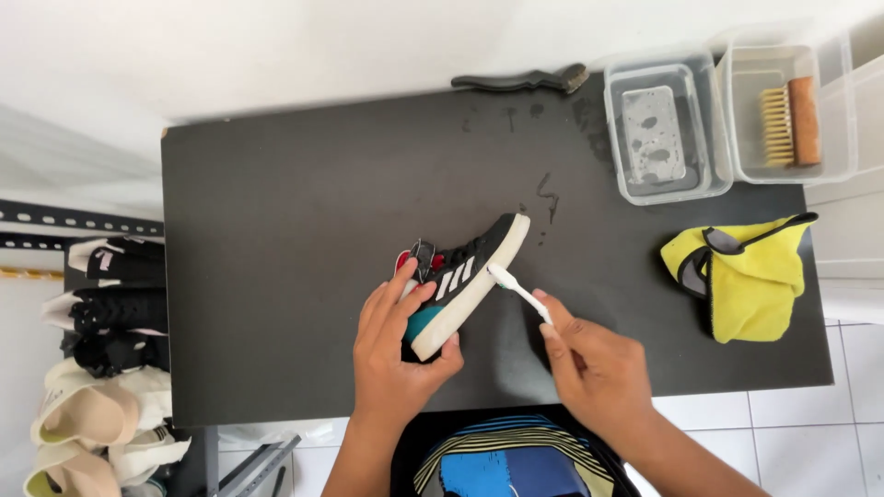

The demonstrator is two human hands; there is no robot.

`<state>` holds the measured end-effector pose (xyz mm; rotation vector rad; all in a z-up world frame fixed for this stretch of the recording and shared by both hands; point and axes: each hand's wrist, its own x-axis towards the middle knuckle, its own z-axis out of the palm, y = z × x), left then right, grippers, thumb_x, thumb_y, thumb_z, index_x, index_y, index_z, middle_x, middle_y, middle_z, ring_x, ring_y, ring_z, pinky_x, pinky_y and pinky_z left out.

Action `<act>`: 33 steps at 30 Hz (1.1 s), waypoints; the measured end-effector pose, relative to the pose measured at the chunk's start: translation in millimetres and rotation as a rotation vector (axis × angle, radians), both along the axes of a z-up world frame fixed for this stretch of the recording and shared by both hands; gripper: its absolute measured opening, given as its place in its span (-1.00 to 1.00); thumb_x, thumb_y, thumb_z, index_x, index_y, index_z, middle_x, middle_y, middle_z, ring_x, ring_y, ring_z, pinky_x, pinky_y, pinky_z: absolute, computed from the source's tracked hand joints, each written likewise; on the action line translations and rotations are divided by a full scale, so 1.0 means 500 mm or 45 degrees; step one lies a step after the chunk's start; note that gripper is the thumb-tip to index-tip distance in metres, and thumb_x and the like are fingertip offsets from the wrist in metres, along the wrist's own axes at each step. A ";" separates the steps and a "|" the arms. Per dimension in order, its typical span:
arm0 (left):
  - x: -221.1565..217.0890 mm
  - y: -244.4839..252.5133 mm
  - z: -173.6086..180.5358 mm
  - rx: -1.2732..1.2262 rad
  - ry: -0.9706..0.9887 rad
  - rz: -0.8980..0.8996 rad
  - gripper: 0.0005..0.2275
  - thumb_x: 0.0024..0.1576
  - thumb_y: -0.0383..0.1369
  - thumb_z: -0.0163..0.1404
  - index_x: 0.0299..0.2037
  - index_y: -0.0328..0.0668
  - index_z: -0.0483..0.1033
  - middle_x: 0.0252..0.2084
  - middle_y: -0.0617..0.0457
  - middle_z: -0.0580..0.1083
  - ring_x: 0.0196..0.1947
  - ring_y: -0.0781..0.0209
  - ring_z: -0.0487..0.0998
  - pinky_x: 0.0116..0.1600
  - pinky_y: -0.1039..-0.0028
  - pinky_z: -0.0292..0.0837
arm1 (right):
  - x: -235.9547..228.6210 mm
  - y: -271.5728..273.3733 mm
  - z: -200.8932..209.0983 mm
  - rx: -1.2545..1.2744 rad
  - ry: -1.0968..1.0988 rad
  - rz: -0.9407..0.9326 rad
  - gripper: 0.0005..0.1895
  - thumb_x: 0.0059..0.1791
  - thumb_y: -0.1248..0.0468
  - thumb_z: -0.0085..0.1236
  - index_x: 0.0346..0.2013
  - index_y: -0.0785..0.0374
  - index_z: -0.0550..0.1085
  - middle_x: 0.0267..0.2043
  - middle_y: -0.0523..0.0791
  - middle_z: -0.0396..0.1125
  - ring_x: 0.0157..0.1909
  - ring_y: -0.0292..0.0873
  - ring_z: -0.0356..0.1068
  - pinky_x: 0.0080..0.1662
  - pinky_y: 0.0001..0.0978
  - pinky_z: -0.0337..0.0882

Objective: Cleaning a black and white sneaker using a toothbrush and a yellow microfiber cloth at a cleaning station.

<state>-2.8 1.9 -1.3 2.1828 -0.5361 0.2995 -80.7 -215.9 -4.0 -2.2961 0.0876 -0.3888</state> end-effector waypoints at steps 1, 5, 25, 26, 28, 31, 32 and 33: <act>0.009 -0.001 0.000 -0.001 -0.010 -0.007 -0.52 -0.04 -0.41 0.20 0.14 -0.19 0.45 0.35 -0.15 0.38 0.14 0.01 0.57 0.40 -0.01 0.34 | 0.019 -0.012 -0.002 -0.001 -0.010 -0.007 -0.66 0.10 0.25 0.02 0.13 0.22 0.55 -0.62 -0.30 0.03 -0.58 -0.34 -0.14 -0.50 -0.53 0.06; -0.001 0.000 -0.002 -0.009 -0.006 -0.008 -0.53 -0.01 -0.40 0.19 0.15 -0.21 0.44 0.35 -0.17 0.38 0.24 -0.06 0.54 0.41 -0.02 0.33 | 0.019 -0.025 -0.006 -0.074 0.027 -0.071 -0.64 0.12 0.19 0.00 0.17 0.21 0.54 -0.66 -0.27 0.00 -0.63 -0.32 -0.12 -0.52 -0.44 0.04; 0.002 0.000 -0.002 -0.005 0.009 -0.007 -0.52 -0.03 -0.39 0.19 0.15 -0.18 0.45 0.35 -0.14 0.38 0.14 0.03 0.58 0.41 0.00 0.33 | 0.056 -0.059 0.029 0.130 0.251 -0.147 -0.64 0.08 0.19 0.05 0.16 0.12 0.56 -0.41 -0.38 0.51 -0.64 -0.41 -0.10 -0.57 -0.49 0.04; 0.004 -0.001 -0.004 -0.006 0.001 -0.011 -0.52 -0.03 -0.39 0.19 0.15 -0.18 0.44 0.35 -0.15 0.37 0.19 -0.02 0.55 0.41 -0.02 0.33 | 0.057 -0.057 0.040 0.153 0.304 -0.165 -0.63 0.08 0.18 0.05 0.16 0.07 0.56 -0.54 -0.37 0.30 -0.62 -0.39 -0.13 -0.55 -0.49 0.03; 0.007 -0.001 -0.004 -0.005 -0.001 -0.015 -0.52 -0.02 -0.38 0.18 0.16 -0.18 0.43 0.35 -0.16 0.37 0.25 -0.07 0.53 0.41 -0.05 0.33 | 0.064 -0.060 0.054 0.177 0.363 -0.183 -0.63 0.08 0.17 0.05 0.17 0.02 0.56 -0.66 -0.36 0.10 -0.60 -0.36 -0.16 -0.53 -0.50 0.03; 0.006 -0.001 -0.002 -0.012 -0.031 -0.023 -0.54 -0.01 -0.39 0.18 0.14 -0.23 0.44 0.34 -0.20 0.38 0.25 -0.07 0.53 0.40 -0.03 0.33 | 0.077 -0.066 0.064 0.183 0.406 -0.254 -0.58 0.11 0.11 -0.03 0.27 -0.02 0.49 -0.65 -0.34 -0.03 -0.64 -0.38 -0.14 -0.57 -0.49 0.02; 0.006 -0.001 -0.001 -0.007 -0.017 -0.021 -0.53 -0.01 -0.38 0.18 0.14 -0.22 0.44 0.34 -0.19 0.38 0.25 -0.07 0.53 0.41 -0.04 0.33 | 0.084 -0.063 0.067 0.286 0.508 -0.269 -0.60 0.08 0.14 -0.02 0.21 -0.01 0.52 -0.20 -0.35 0.19 -0.62 -0.40 -0.09 -0.56 -0.52 0.06; 0.007 -0.001 0.000 -0.002 -0.003 -0.020 -0.53 -0.02 -0.38 0.18 0.14 -0.22 0.44 0.34 -0.18 0.38 0.25 -0.08 0.52 0.41 -0.05 0.32 | 0.092 -0.061 0.070 0.390 0.609 -0.283 -0.61 0.06 0.16 -0.01 0.16 0.01 0.55 0.25 -0.37 0.40 -0.60 -0.42 -0.03 -0.55 -0.56 0.10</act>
